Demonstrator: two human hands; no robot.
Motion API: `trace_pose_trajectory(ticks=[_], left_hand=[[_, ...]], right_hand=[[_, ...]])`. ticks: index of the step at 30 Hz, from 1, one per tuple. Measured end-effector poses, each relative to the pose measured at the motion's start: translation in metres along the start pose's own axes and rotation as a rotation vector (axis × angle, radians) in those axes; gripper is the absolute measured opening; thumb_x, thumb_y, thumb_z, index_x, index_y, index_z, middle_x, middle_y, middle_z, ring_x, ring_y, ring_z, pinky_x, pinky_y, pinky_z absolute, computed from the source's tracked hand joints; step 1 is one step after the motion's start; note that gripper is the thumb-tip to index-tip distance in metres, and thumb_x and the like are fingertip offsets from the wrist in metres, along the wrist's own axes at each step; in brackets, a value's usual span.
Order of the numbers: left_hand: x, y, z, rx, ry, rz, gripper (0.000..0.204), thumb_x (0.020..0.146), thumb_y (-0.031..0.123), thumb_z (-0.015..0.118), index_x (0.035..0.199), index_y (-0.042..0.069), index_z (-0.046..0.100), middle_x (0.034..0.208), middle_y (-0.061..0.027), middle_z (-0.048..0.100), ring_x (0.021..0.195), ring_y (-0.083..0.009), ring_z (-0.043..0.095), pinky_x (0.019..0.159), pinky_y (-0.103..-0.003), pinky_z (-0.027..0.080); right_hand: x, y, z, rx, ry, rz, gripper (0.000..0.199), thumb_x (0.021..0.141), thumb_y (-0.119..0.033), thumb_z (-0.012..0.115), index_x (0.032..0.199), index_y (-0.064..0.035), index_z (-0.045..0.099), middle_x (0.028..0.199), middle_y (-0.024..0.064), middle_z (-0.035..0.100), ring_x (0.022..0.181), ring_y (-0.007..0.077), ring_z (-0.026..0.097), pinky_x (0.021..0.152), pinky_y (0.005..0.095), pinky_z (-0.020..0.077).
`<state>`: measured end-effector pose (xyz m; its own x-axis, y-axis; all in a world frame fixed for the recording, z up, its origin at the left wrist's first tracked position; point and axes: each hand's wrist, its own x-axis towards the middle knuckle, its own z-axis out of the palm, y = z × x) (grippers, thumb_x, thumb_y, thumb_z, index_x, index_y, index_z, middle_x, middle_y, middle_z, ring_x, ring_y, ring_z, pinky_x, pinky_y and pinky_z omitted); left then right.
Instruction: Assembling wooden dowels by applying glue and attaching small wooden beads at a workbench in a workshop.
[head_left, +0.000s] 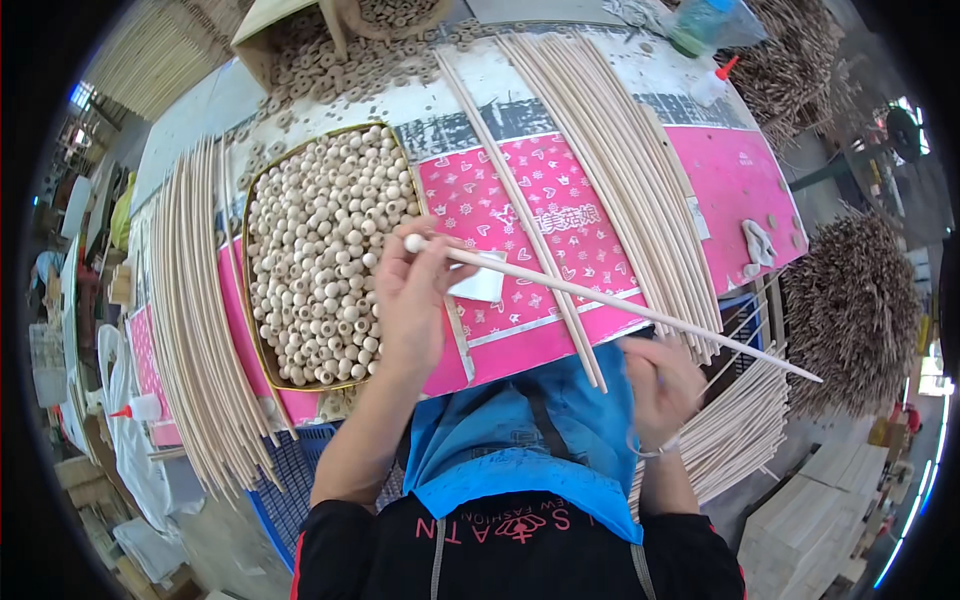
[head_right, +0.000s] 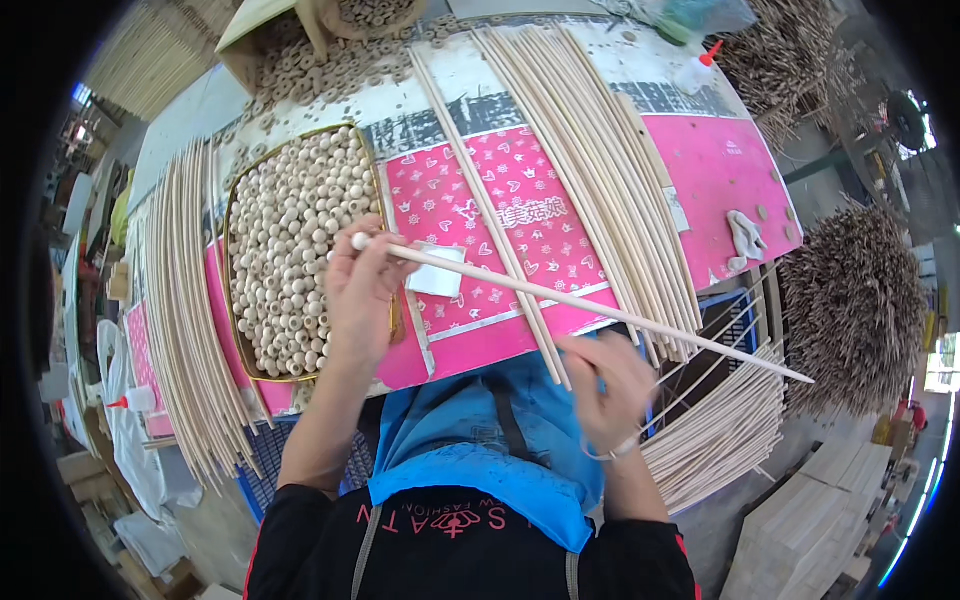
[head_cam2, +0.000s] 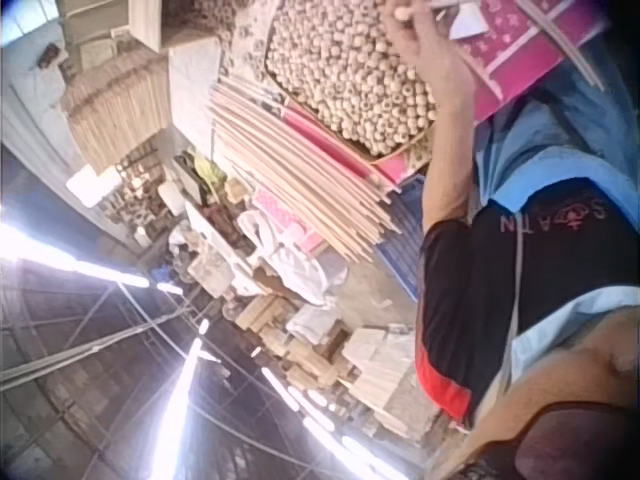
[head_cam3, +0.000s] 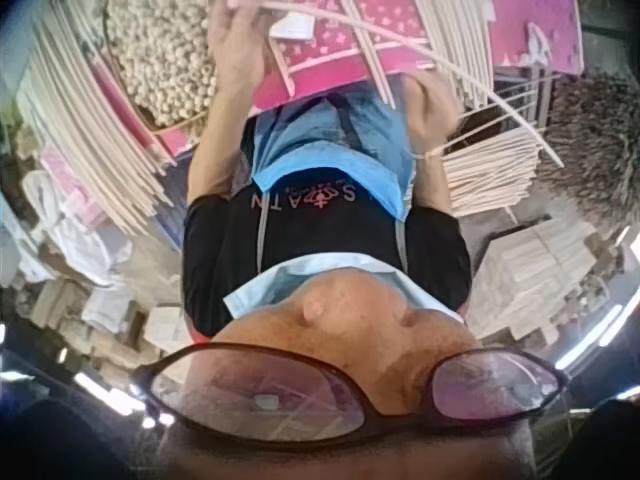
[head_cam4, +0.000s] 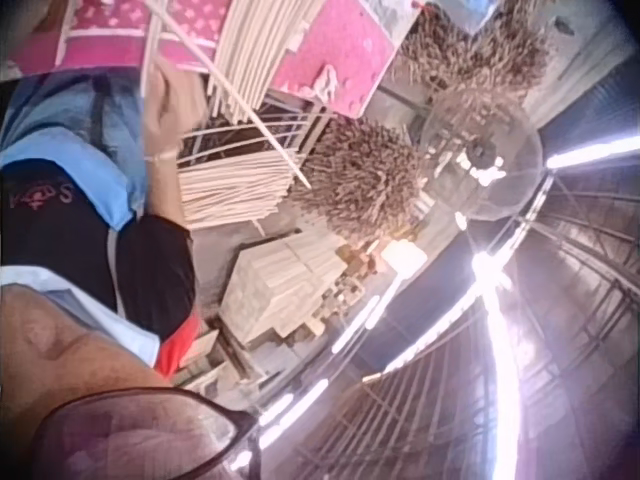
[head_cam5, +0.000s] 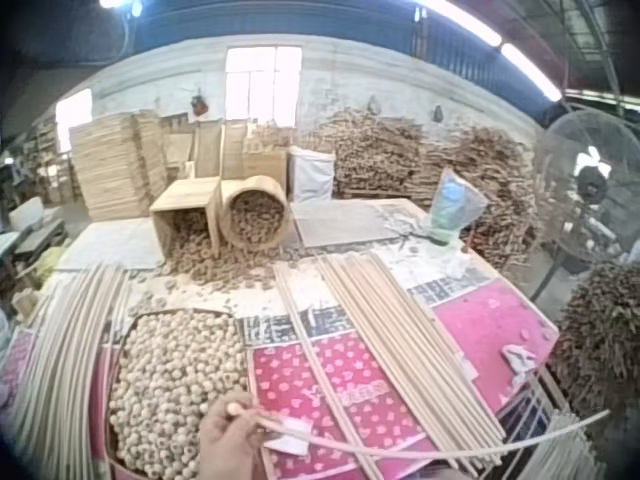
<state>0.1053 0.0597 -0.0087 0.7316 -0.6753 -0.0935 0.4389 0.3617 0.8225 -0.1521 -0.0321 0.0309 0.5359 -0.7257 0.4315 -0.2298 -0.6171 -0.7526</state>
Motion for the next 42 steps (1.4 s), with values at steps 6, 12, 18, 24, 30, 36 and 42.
trace_pose_trajectory(ticks=[6, 12, 18, 24, 30, 36, 42], left_hand=[[0.026, 0.019, 0.024, 0.169, -0.049, 0.032, 0.03, 0.099, 0.004, 0.053, 0.128, -0.002, 0.052, 0.099, -0.009, 0.066, 0.091, -0.0167, 0.067, 0.079, -0.03, 0.058], [0.043, 0.042, 0.035, 0.317, -0.1, 0.206, 0.03, 0.106, 0.023, 0.046, 0.123, -0.001, 0.053, 0.091, -0.0079, 0.061, 0.089, -0.018, 0.063, 0.086, -0.034, 0.053], [0.069, 0.01, 0.109, 0.464, -0.461, 0.155, 0.027, 0.109, 0.021, 0.038, 0.11, 0.001, 0.055, 0.086, -0.008, 0.06, 0.089, -0.0173, 0.063, 0.086, -0.034, 0.054], [0.018, -0.041, 0.186, 0.661, -0.705, 0.012, 0.06, 0.103, 0.028, 0.053, 0.153, 0.003, 0.031, 0.117, -0.017, 0.066, 0.1, -0.0199, 0.066, 0.09, -0.033, 0.053], [-0.001, -0.076, 0.158, 0.659, -0.818, -0.297, 0.041, 0.101, 0.016, 0.056, 0.139, 0.001, 0.053, 0.106, -0.0099, 0.07, 0.096, -0.0155, 0.066, 0.086, -0.03, 0.054], [-0.013, -0.051, 0.11, 0.758, -0.539, -0.294, 0.04, 0.101, 0.016, 0.055, 0.138, 0.0, 0.054, 0.105, -0.0094, 0.069, 0.096, -0.0168, 0.065, 0.089, -0.032, 0.053], [-0.03, -0.039, 0.061, 0.71, -0.427, -0.247, 0.041, 0.102, 0.02, 0.057, 0.137, -0.001, 0.053, 0.106, -0.0086, 0.067, 0.094, -0.0154, 0.064, 0.087, -0.032, 0.052]], right_hand=[[-0.019, 0.055, -0.093, -0.723, 0.053, -0.124, 0.042, 0.077, -0.025, 0.081, 0.113, -0.0065, 0.069, 0.097, 0.009, 0.068, 0.095, 0.0297, 0.062, 0.097, 0.0494, 0.0428], [-0.074, 0.096, -0.061, -0.307, 0.117, 0.068, 0.024, 0.078, -0.016, 0.079, 0.099, -0.0085, 0.074, 0.072, 0.0079, 0.059, 0.062, 0.025, 0.059, 0.055, 0.0358, 0.045], [-0.139, 0.121, -0.063, 0.048, 0.1, 0.388, 0.012, 0.088, -0.009, 0.071, 0.097, -0.0018, 0.072, 0.075, 0.0093, 0.063, 0.062, 0.0213, 0.061, 0.056, 0.0304, 0.0465], [-0.184, 0.17, -0.099, 0.136, 0.82, 0.9, 0.021, 0.101, -0.019, 0.058, 0.106, -0.0021, 0.069, 0.08, -0.0019, 0.059, 0.067, 0.0046, 0.047, 0.059, 0.0231, 0.0392], [-0.316, 0.407, -0.155, -0.401, 1.053, 1.097, 0.028, 0.096, -0.023, 0.061, 0.113, -0.0019, 0.07, 0.08, 0.0104, 0.07, 0.073, 0.0172, 0.065, 0.067, 0.035, 0.0501], [-0.315, 0.433, -0.148, -0.671, 0.779, 1.129, 0.064, 0.089, -0.036, 0.07, 0.136, 0.0032, 0.055, 0.123, 0.0279, 0.063, 0.114, 0.0425, 0.059, 0.099, 0.0459, 0.0465], [-0.219, 0.359, -0.081, -0.779, 0.484, 1.379, 0.107, 0.075, -0.035, 0.082, 0.158, -0.0179, 0.018, 0.155, 0.0225, 0.032, 0.126, 0.0442, 0.05, 0.098, 0.0532, 0.0471]])
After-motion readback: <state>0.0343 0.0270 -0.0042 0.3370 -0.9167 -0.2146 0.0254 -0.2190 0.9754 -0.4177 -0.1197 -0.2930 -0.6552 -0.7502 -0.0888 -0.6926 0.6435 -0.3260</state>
